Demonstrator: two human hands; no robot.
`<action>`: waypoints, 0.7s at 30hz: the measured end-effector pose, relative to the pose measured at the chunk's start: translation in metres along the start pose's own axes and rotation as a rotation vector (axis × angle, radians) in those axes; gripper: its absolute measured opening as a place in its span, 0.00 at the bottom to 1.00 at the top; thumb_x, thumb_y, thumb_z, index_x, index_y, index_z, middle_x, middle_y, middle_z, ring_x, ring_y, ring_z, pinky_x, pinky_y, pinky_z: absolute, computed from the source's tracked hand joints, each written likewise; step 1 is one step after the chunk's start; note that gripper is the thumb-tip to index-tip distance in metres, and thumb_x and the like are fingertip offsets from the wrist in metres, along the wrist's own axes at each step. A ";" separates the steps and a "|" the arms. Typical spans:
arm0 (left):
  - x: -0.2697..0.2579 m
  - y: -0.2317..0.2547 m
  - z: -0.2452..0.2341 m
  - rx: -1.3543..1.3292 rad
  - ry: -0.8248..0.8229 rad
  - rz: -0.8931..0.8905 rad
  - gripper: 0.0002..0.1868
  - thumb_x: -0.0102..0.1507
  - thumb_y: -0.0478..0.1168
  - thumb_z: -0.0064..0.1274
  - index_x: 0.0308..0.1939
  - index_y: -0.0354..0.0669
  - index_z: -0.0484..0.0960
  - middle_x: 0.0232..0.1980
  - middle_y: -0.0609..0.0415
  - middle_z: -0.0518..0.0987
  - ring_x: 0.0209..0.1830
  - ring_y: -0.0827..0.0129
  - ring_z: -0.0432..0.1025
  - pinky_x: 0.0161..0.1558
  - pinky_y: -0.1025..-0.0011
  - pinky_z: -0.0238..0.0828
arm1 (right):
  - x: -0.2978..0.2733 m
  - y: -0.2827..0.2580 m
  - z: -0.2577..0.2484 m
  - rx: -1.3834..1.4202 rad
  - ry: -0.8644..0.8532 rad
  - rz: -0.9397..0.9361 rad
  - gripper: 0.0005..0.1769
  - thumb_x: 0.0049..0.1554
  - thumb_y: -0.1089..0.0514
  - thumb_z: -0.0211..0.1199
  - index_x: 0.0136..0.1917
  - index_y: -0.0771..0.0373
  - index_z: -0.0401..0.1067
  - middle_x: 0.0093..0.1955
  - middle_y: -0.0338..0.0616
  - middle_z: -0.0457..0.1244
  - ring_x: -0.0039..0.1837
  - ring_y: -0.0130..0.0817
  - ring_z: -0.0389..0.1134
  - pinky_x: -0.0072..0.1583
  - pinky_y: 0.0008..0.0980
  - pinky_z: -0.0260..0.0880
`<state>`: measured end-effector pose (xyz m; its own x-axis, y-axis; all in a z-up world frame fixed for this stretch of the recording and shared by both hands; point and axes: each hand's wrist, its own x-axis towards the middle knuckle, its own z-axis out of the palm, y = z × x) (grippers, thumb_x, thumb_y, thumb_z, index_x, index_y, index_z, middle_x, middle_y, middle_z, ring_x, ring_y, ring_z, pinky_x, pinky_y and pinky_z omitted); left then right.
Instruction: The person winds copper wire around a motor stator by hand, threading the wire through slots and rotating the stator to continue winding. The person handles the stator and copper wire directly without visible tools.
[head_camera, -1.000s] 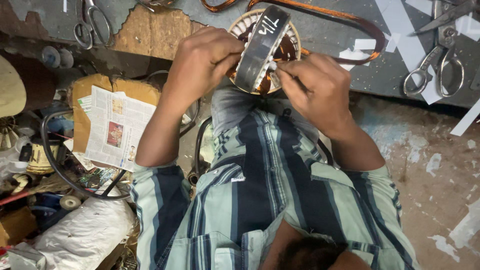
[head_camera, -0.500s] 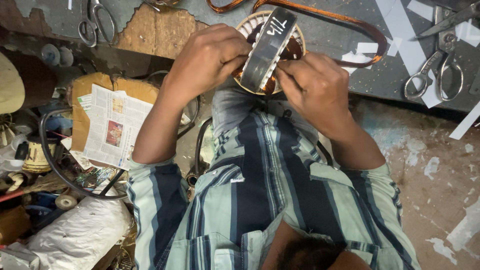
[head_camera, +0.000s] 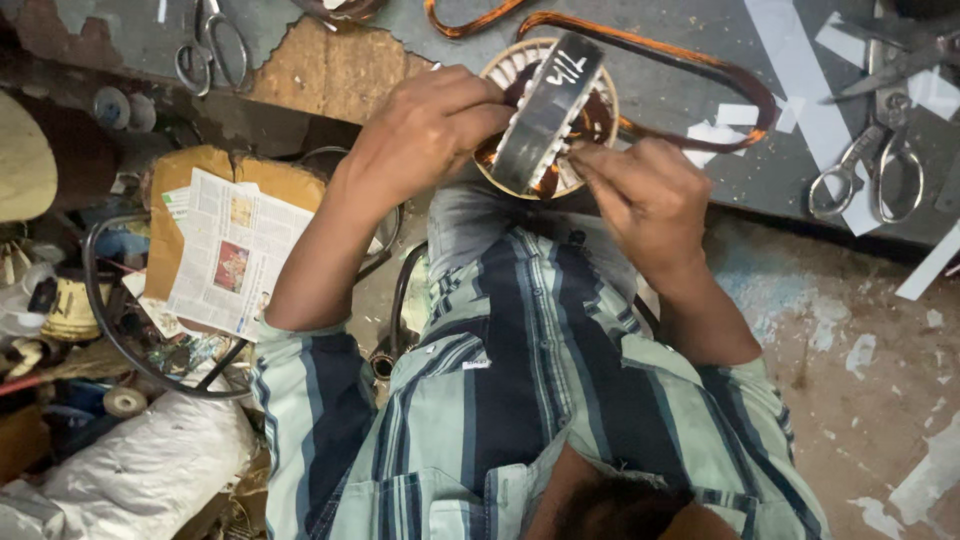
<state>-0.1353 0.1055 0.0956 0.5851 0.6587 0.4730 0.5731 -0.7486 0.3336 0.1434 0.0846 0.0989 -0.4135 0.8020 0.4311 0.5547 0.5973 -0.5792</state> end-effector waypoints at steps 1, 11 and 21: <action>-0.002 0.000 0.000 -0.014 -0.026 -0.014 0.11 0.61 0.30 0.59 0.48 0.39 0.85 0.48 0.53 0.81 0.50 0.59 0.76 0.51 0.63 0.74 | -0.003 -0.002 -0.001 -0.034 -0.028 0.002 0.12 0.59 0.63 0.74 0.57 0.58 0.82 0.40 0.43 0.63 0.42 0.40 0.65 0.46 0.39 0.66; -0.007 0.016 -0.023 0.091 -0.103 -0.069 0.22 0.56 0.29 0.60 0.54 0.45 0.83 0.55 0.54 0.80 0.55 0.58 0.75 0.55 0.64 0.74 | -0.004 -0.003 -0.004 -0.244 -0.109 -0.137 0.08 0.60 0.60 0.74 0.54 0.58 0.81 0.37 0.41 0.61 0.40 0.37 0.65 0.40 0.37 0.64; -0.013 0.043 0.027 -1.338 0.249 -0.428 0.57 0.65 0.26 0.68 0.81 0.45 0.37 0.61 0.40 0.79 0.59 0.63 0.76 0.62 0.65 0.75 | 0.018 0.005 0.001 -0.016 0.070 -0.017 0.11 0.61 0.64 0.71 0.55 0.65 0.72 0.56 0.51 0.68 0.58 0.53 0.69 0.59 0.46 0.70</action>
<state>-0.1030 0.0663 0.0818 0.3134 0.9231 0.2230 -0.3697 -0.0977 0.9240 0.1385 0.1019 0.1032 -0.3713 0.7895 0.4887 0.5600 0.6103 -0.5604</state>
